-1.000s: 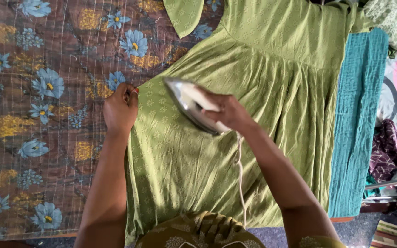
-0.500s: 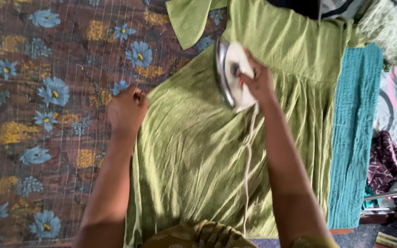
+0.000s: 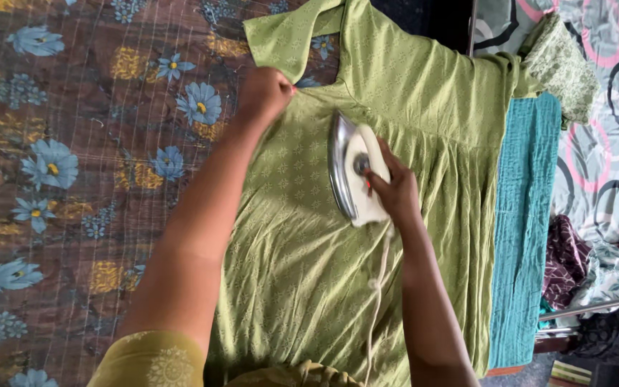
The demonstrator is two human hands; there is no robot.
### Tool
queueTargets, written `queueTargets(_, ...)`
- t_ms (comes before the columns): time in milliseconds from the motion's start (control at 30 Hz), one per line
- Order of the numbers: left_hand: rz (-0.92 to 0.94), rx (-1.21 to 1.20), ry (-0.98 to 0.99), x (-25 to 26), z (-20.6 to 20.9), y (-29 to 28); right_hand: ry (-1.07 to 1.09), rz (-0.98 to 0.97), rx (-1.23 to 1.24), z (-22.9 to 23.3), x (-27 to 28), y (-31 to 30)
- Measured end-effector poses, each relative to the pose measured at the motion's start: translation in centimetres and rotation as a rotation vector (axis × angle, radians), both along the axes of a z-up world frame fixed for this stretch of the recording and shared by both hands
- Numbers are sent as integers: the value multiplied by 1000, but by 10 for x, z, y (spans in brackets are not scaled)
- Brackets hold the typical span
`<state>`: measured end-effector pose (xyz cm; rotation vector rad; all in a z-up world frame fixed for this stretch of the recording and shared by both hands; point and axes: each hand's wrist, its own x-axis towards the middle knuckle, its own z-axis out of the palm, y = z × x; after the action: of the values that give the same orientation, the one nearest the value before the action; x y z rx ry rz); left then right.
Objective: The person irons a light green patterned dress on a table. They use a white electric iron to smooth the fabric, systematically working on the sleeves, bodice, and skirt sections. The person frequently adjusts and repositions the dress to ensure all areas are covered.
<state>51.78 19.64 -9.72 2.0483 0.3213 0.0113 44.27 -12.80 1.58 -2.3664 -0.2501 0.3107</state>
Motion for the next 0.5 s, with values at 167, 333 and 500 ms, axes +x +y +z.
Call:
queueTargets(167, -78, -34, -75, 18, -18, 25, 80, 20, 21, 12, 35, 43)
queueTargets(333, -107, -60, 19, 27, -27, 33, 233, 156, 38, 25, 16, 56)
queueTargets(500, -139, 6, -81, 30, -32, 42, 364, 247, -184, 35, -28, 76)
